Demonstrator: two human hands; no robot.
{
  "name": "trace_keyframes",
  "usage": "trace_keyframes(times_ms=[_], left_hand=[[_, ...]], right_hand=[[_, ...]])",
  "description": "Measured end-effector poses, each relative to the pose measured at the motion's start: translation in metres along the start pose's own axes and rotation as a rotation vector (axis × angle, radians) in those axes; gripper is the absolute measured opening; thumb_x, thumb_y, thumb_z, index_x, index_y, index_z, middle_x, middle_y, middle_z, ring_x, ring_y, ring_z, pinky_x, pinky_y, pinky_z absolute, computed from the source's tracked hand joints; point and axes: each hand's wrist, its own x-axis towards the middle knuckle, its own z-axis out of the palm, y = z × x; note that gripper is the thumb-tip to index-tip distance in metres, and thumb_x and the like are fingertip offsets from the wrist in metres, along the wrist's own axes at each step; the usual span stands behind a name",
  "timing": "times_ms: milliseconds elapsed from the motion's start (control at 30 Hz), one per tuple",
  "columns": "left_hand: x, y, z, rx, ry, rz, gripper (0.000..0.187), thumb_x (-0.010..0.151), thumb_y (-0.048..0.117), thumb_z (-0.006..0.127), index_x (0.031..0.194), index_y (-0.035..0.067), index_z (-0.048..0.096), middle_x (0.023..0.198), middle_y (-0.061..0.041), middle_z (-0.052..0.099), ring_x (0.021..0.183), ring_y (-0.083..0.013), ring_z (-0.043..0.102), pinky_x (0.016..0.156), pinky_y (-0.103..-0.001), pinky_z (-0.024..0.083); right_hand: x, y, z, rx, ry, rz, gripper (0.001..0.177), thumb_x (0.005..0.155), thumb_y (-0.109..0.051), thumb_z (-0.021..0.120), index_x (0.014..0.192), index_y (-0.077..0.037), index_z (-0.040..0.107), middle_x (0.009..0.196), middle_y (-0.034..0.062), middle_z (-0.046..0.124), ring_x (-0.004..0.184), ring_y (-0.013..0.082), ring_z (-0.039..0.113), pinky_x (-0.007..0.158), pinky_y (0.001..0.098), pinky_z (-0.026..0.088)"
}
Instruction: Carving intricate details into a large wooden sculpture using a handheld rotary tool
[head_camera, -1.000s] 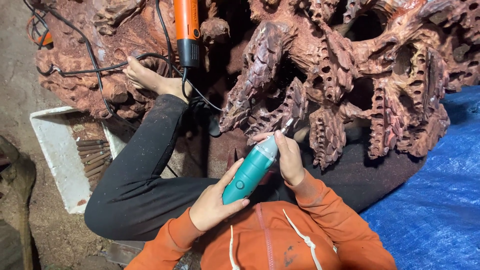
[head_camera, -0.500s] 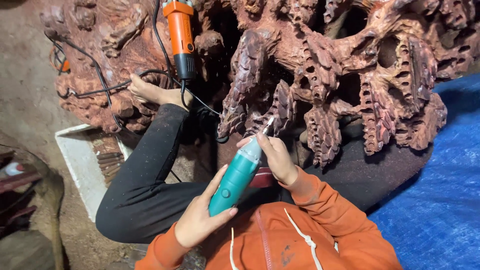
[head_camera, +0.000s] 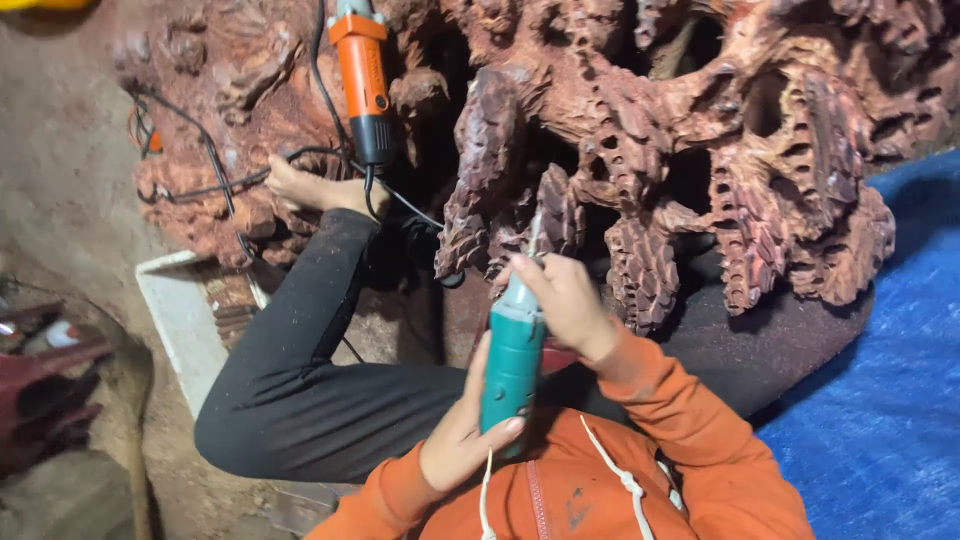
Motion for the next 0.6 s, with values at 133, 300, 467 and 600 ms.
trace_keyframes(times_ms=[133,300,467,600], left_hand=[[0.025,-0.009,0.033,-0.346,-0.146,0.164,0.094,0.096,0.028,0.058,0.16,0.005,-0.006,0.164,-0.022,0.018,0.148,-0.035,0.029,0.12,-0.047,0.025],[0.056,0.001,0.087,-0.685,-0.335,0.23,0.088,0.097,0.031,0.055,0.157,0.002,-0.004,0.155,-0.023,0.031,0.139,-0.0296,0.038,0.117,-0.041,0.032],[0.064,-0.014,0.115,-1.094,-0.615,0.065,0.089,0.095,0.028,0.06,0.165,0.014,0.008,0.146,-0.014,0.045,0.129,-0.0217,0.051,0.111,-0.036,0.042],[0.059,-0.044,0.131,-1.198,-0.722,0.029,0.087,0.099,0.028,0.06,0.168,0.011,0.011,0.147,-0.013,0.048,0.129,-0.0225,0.054,0.114,-0.036,0.042]], right_hand=[[-0.003,-0.022,-0.035,-0.166,-0.019,0.109,0.039,0.096,-0.035,0.056,0.088,-0.004,0.079,0.079,0.0058,0.075,0.065,0.0152,0.065,0.066,0.0267,0.053],[0.002,-0.067,-0.082,-0.33,-0.119,0.159,0.031,0.095,-0.022,0.057,0.093,-0.002,0.081,0.086,0.0055,0.078,0.074,0.0148,0.066,0.073,0.0259,0.051],[-0.001,-0.076,-0.092,-0.635,-0.164,0.166,0.038,0.098,-0.028,0.052,0.095,-0.003,0.08,0.096,0.0056,0.08,0.083,0.0181,0.07,0.081,0.0293,0.053],[-0.001,-0.054,-0.075,-0.618,-0.202,0.214,0.036,0.096,-0.026,0.058,0.09,0.0,0.081,0.089,0.0085,0.078,0.078,0.0194,0.07,0.077,0.0285,0.053]])
